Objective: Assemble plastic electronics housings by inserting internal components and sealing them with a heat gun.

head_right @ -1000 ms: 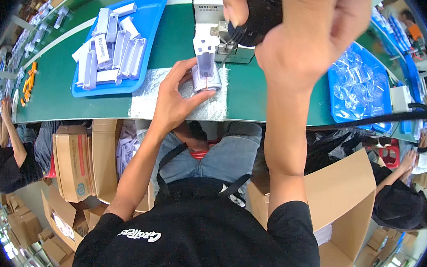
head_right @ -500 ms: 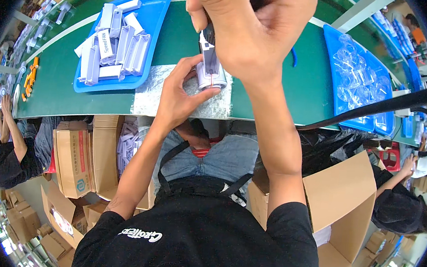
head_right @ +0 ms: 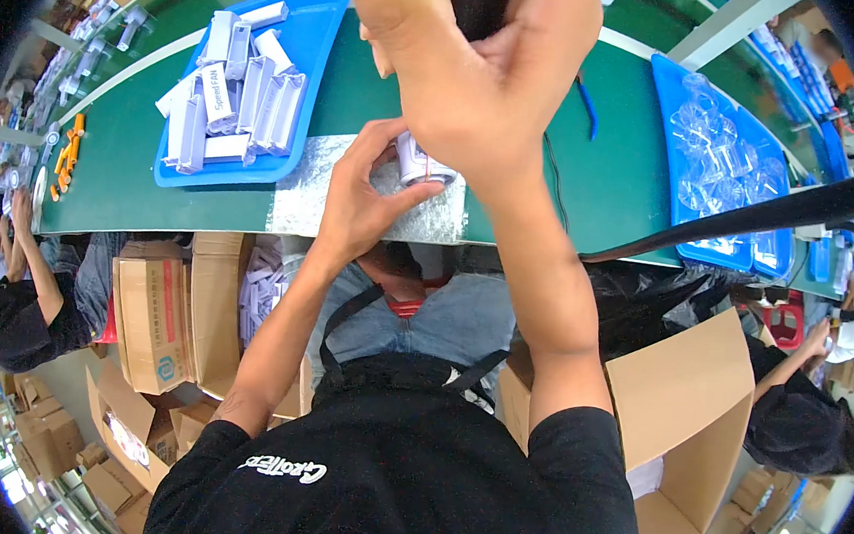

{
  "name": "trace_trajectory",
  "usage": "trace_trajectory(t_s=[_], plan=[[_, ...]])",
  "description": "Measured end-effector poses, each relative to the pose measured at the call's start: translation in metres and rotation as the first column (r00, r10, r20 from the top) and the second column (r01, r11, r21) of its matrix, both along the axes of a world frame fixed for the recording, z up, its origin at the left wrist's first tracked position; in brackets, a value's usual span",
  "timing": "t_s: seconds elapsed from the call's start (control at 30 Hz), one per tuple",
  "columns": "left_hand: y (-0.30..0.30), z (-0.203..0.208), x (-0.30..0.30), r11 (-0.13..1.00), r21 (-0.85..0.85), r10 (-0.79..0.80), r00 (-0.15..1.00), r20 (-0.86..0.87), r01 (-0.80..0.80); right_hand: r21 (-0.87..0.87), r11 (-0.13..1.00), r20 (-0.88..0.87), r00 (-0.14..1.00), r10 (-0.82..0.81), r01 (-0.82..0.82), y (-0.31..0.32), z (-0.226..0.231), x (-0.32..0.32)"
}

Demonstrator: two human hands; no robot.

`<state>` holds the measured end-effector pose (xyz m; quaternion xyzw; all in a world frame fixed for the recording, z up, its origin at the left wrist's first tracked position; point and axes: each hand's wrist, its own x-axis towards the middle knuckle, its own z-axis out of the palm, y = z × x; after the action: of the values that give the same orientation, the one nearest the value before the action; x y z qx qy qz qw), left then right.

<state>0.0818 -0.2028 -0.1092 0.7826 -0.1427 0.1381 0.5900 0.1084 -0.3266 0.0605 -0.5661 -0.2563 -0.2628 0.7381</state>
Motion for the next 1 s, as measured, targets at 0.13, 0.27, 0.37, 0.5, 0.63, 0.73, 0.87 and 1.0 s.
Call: trace_trajectory(t_s=[0.13,0.27,0.37,0.5,0.63,0.73,0.87,1.0], plan=[[-0.01,-0.017,0.004,0.999,0.051,0.006,0.995,0.103,-0.011,-0.022,0.997,0.174,0.983,-0.065,0.07,-0.014,-0.014,0.02],[0.002,0.0,-0.013,0.996,0.084,0.026,0.998,0.06,-0.031,0.077,0.942,0.298,0.909,0.29,-0.326,-0.07,-0.005,-0.008],[0.015,0.028,-0.021,0.986,0.158,-0.055,0.998,0.028,0.05,0.178,0.947,0.213,0.95,0.228,-0.268,-0.11,-0.008,-0.029],[0.072,0.085,-0.01,0.992,0.058,-0.111,0.994,0.007,0.111,0.127,0.984,0.063,0.991,0.12,-0.128,-0.127,-0.058,-0.019],[0.161,0.121,0.092,0.987,0.136,0.077,0.996,0.048,-0.083,0.054,0.987,-0.078,0.986,-0.149,0.153,-0.122,-0.068,0.001],[0.235,0.132,0.188,0.972,0.137,0.195,0.981,-0.008,-0.192,0.171,0.983,-0.086,0.993,0.079,-0.064,-0.135,-0.079,0.01],[0.321,0.098,0.294,0.865,0.338,0.416,0.907,-0.07,-0.371,0.167,0.985,-0.057,0.996,0.064,-0.053,-0.148,-0.08,0.002],[0.392,0.057,0.333,0.654,0.593,0.629,0.774,-0.079,-0.47,0.018,0.993,0.102,0.988,-0.119,0.118,-0.157,-0.084,-0.003]])
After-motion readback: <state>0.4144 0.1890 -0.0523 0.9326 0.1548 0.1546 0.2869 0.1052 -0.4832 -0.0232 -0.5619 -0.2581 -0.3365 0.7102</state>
